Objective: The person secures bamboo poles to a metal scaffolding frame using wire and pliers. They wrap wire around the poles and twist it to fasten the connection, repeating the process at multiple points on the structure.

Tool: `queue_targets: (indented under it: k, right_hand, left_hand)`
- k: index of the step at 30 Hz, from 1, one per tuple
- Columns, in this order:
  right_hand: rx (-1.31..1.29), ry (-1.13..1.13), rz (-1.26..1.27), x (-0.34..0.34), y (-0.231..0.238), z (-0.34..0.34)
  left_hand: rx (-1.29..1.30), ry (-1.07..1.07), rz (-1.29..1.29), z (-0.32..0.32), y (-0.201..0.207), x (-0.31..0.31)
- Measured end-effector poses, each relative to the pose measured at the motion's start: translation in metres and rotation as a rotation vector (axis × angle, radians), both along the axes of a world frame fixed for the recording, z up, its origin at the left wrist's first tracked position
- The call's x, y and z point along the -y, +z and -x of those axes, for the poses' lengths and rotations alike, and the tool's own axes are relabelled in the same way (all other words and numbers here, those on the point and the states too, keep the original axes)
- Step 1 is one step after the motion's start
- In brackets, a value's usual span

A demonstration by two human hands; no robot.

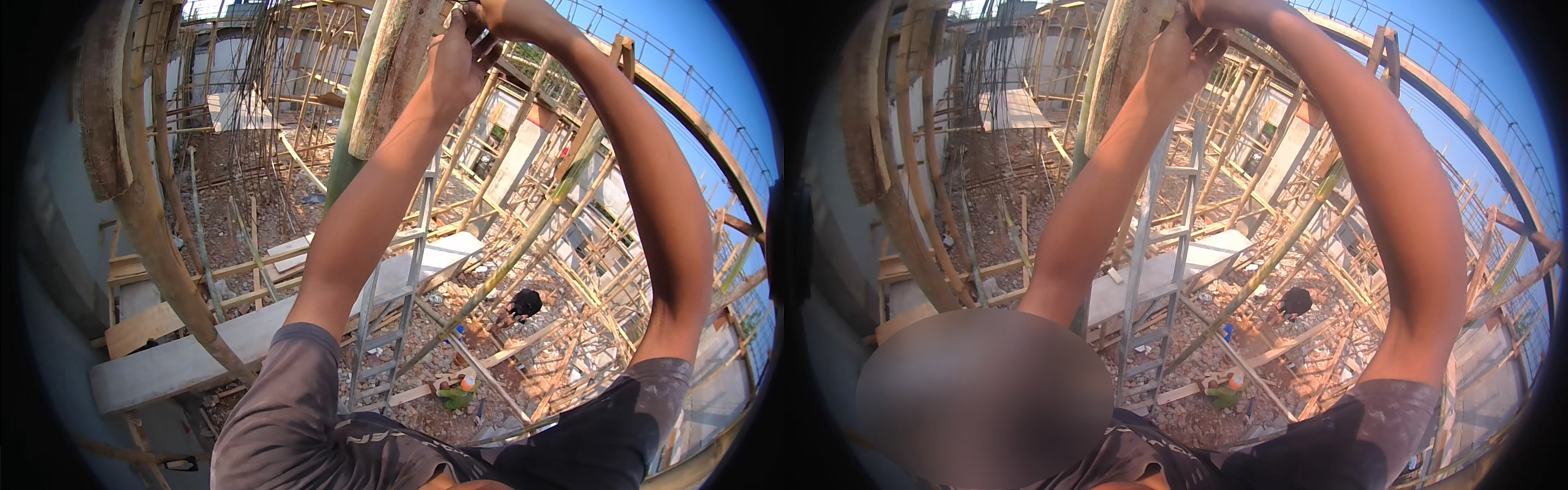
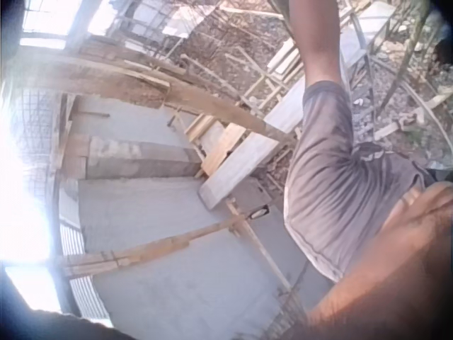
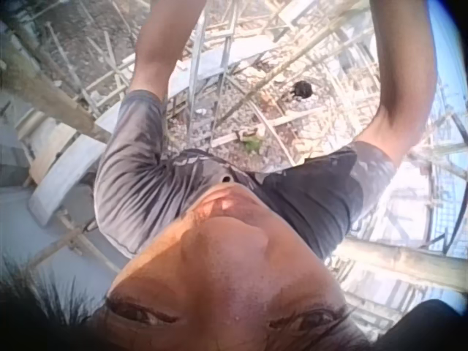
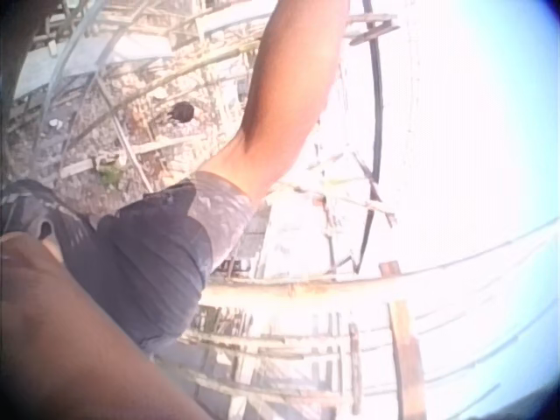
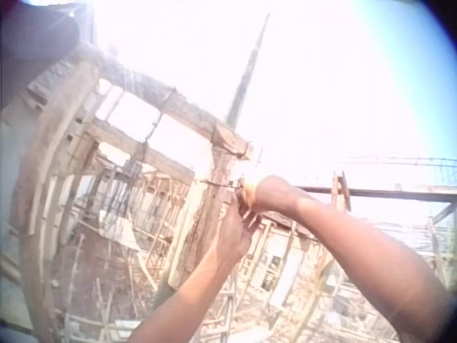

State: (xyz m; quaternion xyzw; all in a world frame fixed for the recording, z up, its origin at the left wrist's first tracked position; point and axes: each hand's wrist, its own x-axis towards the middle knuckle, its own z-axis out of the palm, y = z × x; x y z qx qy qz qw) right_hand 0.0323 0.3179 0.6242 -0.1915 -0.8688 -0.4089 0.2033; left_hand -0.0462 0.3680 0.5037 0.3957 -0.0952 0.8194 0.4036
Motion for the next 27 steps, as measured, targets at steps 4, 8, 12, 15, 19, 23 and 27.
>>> queue_targets:
  k: [4,8,12,15,19,23,27]
  right_hand:
    - [-0.204,0.248,-0.400,0.008,-0.030,0.000]
    - [-0.184,0.203,-0.600,-0.009,-0.035,0.000]
    - [-0.140,0.338,-0.640,0.007,-0.037,-0.013]
    - [-0.137,0.249,-0.531,0.008,-0.040,-0.011]
    - [-0.167,0.226,-0.508,0.009,-0.037,-0.004]
    - [-0.156,0.114,-0.448,0.012,-0.037,-0.008]
    - [-0.174,0.169,-0.487,0.010,-0.040,-0.011]
  left_hand:
    - [0.032,-0.017,-0.043,0.010,0.011,0.029]
    - [-0.155,0.429,0.073,0.008,0.014,0.045]
    - [-0.277,1.425,0.186,-0.001,-0.057,0.079]
    - [-0.231,2.437,0.522,0.016,-0.108,0.105]
    - [-0.609,1.799,0.727,0.064,-0.131,0.089]
    - [-0.841,1.851,0.715,0.068,-0.135,0.083]
    - [-0.921,1.997,0.769,0.066,-0.135,0.081]
